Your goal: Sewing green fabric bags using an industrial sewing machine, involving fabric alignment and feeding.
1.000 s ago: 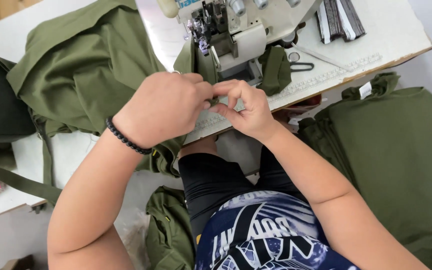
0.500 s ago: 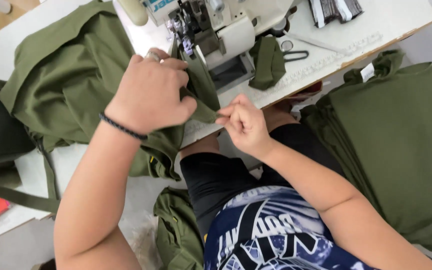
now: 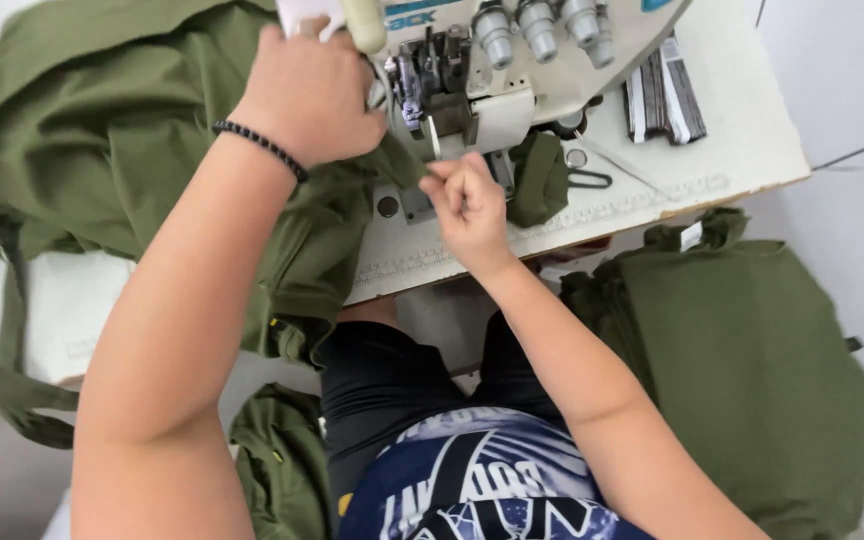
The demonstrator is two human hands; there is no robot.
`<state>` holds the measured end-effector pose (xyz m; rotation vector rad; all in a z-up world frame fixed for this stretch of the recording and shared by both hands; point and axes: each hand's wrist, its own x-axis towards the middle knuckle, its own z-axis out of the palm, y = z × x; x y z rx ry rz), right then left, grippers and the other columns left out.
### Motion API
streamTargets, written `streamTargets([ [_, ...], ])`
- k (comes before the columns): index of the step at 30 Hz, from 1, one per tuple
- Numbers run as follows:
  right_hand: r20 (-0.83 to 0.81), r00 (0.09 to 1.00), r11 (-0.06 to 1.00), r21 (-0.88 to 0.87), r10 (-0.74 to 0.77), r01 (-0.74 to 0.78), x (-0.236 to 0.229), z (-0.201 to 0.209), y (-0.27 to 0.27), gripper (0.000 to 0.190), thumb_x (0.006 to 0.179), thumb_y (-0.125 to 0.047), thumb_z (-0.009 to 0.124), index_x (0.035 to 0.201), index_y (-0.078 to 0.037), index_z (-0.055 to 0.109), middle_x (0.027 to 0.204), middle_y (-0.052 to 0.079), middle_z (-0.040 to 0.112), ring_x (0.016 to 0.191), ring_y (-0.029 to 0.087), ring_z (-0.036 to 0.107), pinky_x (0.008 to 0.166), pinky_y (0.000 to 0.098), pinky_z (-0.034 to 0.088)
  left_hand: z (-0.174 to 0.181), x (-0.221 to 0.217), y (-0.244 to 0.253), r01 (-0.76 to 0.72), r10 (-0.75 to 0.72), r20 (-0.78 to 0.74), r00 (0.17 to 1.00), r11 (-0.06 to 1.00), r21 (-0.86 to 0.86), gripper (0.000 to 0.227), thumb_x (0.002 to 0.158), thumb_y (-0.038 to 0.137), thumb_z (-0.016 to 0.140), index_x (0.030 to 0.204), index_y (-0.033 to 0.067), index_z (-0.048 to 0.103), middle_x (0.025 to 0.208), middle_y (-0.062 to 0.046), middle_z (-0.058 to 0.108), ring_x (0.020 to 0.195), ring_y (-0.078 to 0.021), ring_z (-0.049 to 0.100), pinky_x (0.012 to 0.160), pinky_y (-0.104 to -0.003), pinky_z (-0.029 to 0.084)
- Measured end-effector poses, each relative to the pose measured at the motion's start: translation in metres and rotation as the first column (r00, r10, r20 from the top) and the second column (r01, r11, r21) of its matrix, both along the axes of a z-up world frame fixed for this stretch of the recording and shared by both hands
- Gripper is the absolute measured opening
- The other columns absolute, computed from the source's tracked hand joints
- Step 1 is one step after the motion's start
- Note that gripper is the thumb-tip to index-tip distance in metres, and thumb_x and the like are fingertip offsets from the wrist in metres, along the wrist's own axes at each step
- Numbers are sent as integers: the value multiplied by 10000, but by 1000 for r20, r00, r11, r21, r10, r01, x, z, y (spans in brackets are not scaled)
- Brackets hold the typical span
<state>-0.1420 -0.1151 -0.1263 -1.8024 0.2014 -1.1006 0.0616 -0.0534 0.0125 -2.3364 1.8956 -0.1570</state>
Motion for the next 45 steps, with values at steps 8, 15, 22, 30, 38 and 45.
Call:
streamTargets([
  [8,54,997,990,-134,53,-45,7,28,-13,376,977,131,536,753,-101,343,985,147,677,1016,240,670,758,259,512,18,-125,78,252,-156,332,930,930,-268,156,942,145,565,874,160,705,728,-22,678,841,-269,613,777,-414,456],
  [15,-82,979,974,-120,184,-193,-11,59,-24,310,993,146,486,848,-118,414,1156,142,710,1227,321,683,1017,363,582,5,-86,71,210,-63,344,937,888,-409,102,762,115,627,737,214,630,666,-47,516,658,-315,505,610,-424,337],
  [22,-105,972,945,-233,211,-230,1,94,-52,222,989,73,516,983,-79,355,1231,180,706,1165,316,684,978,419,549,21,-40,53,106,-210,-111,971,800,-590,71,941,121,778,993,164,802,996,-12,625,937,-346,584,726,-459,349],
  [30,-44,980,951,-238,194,-198,20,71,-56,360,1000,-30,737,914,-74,390,1006,171,734,1058,286,754,871,340,621,10,-32,49,48,-163,-160,974,831,-555,47,998,113,725,998,149,756,794,4,668,976,-339,621,857,-461,368],
  [38,-52,987,885,-436,155,-162,6,62,-54,162,1082,-120,533,967,-40,453,1026,145,746,963,273,763,782,322,621,23,-86,65,138,-165,-14,986,864,-483,146,893,75,638,930,170,742,837,-73,654,927,-390,564,831,-533,409],
  [45,75,991,667,-745,112,-18,-7,33,-50,150,1077,20,496,962,-23,581,1112,118,771,1103,307,751,737,382,611,-29,-116,83,153,-223,-52,973,802,-578,129,1005,52,585,950,115,683,892,-34,554,975,-296,580,1086,-504,383],
])
